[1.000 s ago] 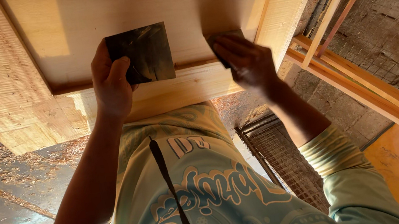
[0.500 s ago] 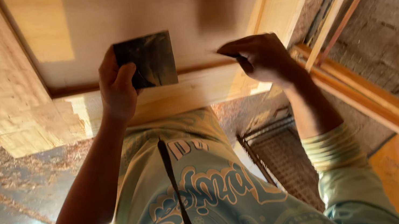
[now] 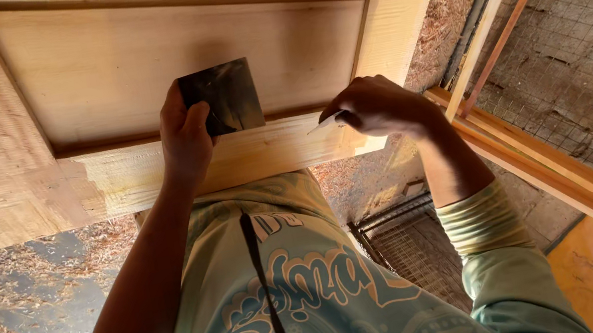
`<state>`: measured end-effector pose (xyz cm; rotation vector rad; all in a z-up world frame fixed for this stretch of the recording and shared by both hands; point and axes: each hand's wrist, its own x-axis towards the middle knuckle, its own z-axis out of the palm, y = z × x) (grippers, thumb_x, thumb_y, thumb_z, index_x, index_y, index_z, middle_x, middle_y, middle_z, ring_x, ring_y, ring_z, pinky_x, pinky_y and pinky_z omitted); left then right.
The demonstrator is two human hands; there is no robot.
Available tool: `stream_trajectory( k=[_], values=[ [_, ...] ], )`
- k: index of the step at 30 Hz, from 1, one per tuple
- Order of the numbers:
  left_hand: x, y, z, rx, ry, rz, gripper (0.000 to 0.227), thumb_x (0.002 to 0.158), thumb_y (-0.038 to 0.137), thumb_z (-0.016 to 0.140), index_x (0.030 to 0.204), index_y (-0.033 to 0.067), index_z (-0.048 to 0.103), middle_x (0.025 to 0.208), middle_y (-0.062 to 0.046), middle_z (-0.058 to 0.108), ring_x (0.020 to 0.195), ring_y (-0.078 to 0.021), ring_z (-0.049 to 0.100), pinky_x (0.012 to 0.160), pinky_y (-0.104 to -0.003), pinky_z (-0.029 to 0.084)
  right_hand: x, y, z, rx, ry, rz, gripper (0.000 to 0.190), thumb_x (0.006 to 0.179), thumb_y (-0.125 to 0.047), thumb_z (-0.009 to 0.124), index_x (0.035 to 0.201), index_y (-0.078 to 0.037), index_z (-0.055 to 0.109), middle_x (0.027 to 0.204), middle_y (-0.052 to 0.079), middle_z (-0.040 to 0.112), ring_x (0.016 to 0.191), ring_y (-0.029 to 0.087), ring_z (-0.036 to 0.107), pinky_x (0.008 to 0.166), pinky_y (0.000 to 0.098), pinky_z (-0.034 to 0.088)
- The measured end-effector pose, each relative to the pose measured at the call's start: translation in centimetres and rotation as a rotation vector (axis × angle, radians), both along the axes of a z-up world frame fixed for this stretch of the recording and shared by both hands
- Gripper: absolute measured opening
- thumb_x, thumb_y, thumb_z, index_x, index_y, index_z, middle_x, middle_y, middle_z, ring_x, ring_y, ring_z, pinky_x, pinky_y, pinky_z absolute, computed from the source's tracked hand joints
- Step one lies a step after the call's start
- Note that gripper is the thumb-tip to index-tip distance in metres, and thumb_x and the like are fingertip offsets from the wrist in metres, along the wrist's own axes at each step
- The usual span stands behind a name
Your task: The person applies wood filler to a wooden door using a putty knife and a scraper, spreading the filler into gaps and smoothing the surface. The person repeatedly scoops filler from a can and applies it to different sections of the door.
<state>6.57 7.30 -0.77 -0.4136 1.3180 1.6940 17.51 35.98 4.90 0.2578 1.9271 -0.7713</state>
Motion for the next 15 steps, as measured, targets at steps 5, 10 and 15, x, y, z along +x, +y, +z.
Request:
stream_trajectory(
  k=[5,10,15],
  values=[
    [1.4,2.4,1.9,0.000,-0.136,0.110,0.033,0.092,-0.001,0.042,0.119,0.0095,0.057,0.077,-0.001,0.057,0.048,-0.0074,0.043,0.039,-0.025,0.033,0.6,-2.7,3.2,-0.289,0.742,-0.935,0.023,0.111,-0.004,0.055,0.131,-0.002,0.066,0.123,0.023,0.073,0.113,0.028,0.078,0.097,0.0369,0.063],
    [4.0,5.9,2.9,0.102,-0.255,0.200,0.033,0.091,-0.001,0.043,0.118,0.0128,0.056,0.070,-0.003,0.053,0.041,-0.0106,0.039,0.036,-0.028,0.032,4.4,-11.1,4.6,0.153,0.877,-0.879,0.030,0.105,0.000,0.056,0.133,0.007,0.063,0.124,0.022,0.072,0.114,0.028,0.074,0.100,0.0350,0.060],
    [3.7,4.6,2.1,0.178,-0.330,0.278,0.028,0.095,-0.001,0.044,0.118,0.0095,0.057,0.074,-0.003,0.056,0.043,-0.0115,0.040,0.038,-0.028,0.031,7.9,-11.0,3.4,0.094,0.660,-0.710,0.031,0.102,0.007,0.056,0.131,0.006,0.066,0.128,0.024,0.070,0.117,0.030,0.071,0.102,0.0380,0.058]
  ],
)
